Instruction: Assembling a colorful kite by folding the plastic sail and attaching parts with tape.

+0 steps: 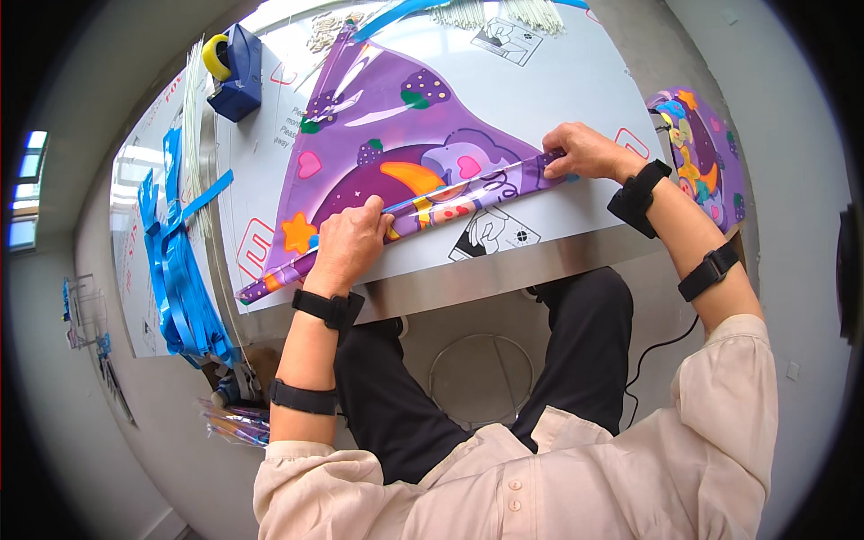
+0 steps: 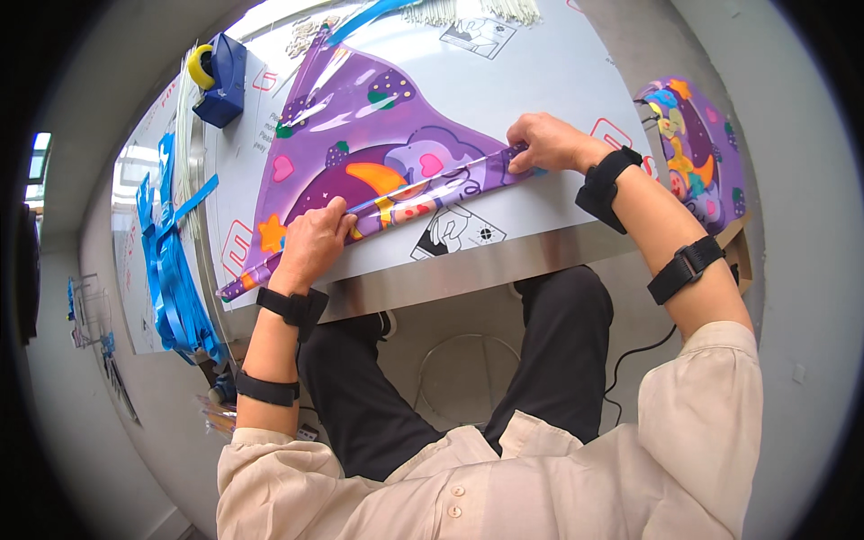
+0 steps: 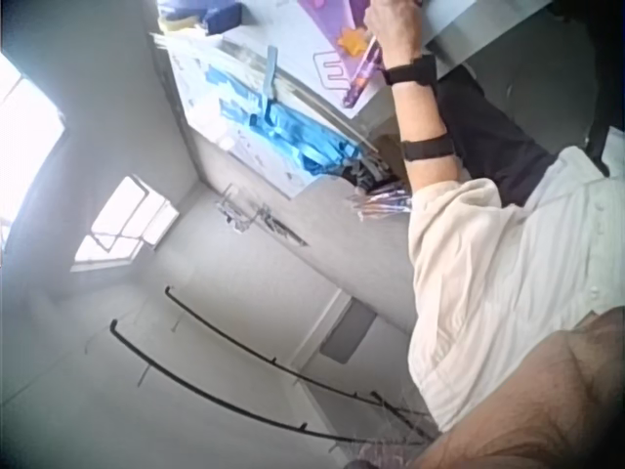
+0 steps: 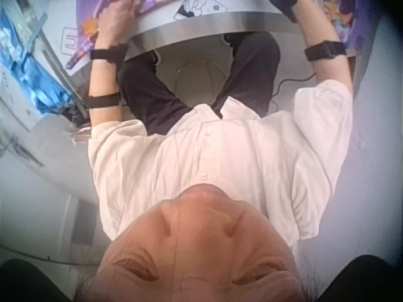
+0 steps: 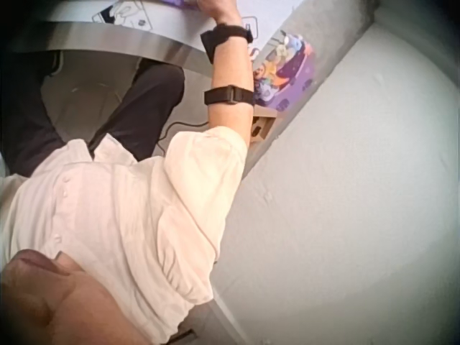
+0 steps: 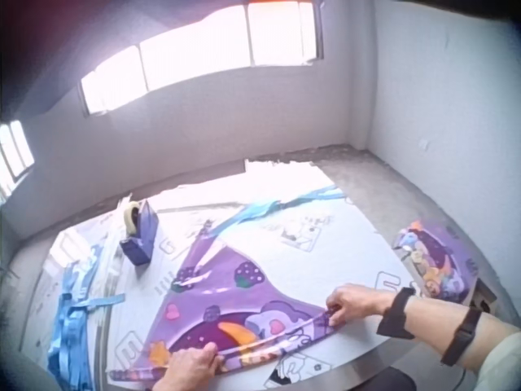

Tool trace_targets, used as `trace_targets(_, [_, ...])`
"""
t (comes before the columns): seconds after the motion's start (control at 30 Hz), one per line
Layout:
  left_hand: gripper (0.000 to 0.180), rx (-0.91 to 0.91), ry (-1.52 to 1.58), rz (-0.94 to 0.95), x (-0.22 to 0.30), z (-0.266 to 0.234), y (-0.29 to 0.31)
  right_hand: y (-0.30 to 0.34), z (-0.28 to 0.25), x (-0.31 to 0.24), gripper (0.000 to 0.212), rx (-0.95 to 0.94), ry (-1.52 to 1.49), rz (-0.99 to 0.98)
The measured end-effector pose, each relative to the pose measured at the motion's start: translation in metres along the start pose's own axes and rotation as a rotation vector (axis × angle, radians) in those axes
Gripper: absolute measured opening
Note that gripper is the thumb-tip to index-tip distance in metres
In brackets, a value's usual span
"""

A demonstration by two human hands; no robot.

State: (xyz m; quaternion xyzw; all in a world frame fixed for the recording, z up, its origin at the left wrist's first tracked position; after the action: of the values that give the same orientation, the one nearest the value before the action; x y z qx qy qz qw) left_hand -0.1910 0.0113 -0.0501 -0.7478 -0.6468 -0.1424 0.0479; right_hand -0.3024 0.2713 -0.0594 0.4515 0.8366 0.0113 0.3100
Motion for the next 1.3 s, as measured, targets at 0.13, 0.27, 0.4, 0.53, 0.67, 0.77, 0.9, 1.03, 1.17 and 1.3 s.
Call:
trace_targets(0.13, [0.023, 0.019, -0.044, -0.023, 0.0, 0.001, 0.003, 0.0, 0.007, 0.005, 0.023, -0.005, -0.025, 0.009])
trace_targets(0.27, [0.023, 0.087, -0.066, -0.033, -0.002, 0.0, 0.006, 0.009, 0.003, -0.003, 0.025, 0.179, 0.187, 0.032])
trace_targets(0.4, [0.024, 0.123, -0.054, 0.016, 0.001, -0.002, 0.004, 0.019, -0.003, -0.003, 0.026, 0.301, 0.276, 0.164])
trace_targets(0.53, [0.026, 0.078, -0.116, 0.036, 0.0, 0.0, 0.001, 0.037, -0.019, -0.037, 0.028, 0.629, 0.617, 0.085])
trace_targets(0.67, [0.025, 0.119, -0.107, 0.098, 0.002, 0.001, 0.004, 0.044, 0.036, -0.118, 0.046, 0.489, 0.601, -0.45])
trace_targets(0.77, [0.026, 0.114, -0.082, 0.095, 0.001, 0.005, 0.004, 0.042, 0.085, -0.159, 0.054, 0.256, 0.356, -0.477])
trace_targets(0.9, [0.029, 0.114, -0.025, 0.082, -0.003, -0.002, 0.005, 0.036, 0.11, -0.156, 0.068, 0.241, 0.412, -0.286])
trace_targets(1.03, [0.025, 0.082, 0.21, 0.043, -0.029, -0.011, 0.011, 0.033, 0.115, -0.152, 0.078, 0.228, 0.394, -0.24])
trace_targets(1.17, [0.019, 0.031, 0.234, -0.001, -0.065, -0.02, 0.027, 0.032, 0.114, -0.158, 0.081, 0.243, 0.4, -0.214])
trace_targets(1.3, [0.023, 0.076, 0.16, -0.011, -0.093, -0.021, 0.043, 0.028, 0.116, -0.165, 0.081, 0.177, 0.4, -0.129])
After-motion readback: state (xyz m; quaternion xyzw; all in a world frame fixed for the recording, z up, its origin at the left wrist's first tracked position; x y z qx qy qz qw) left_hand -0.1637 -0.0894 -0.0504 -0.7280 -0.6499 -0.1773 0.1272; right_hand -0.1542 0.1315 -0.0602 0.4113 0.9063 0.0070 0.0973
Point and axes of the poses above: each hand's wrist, its own y-axis away from the middle knuckle, its own z-axis out of the palm, x = y × z, the point moved 10 cm from there along -y, towards the middle knuckle
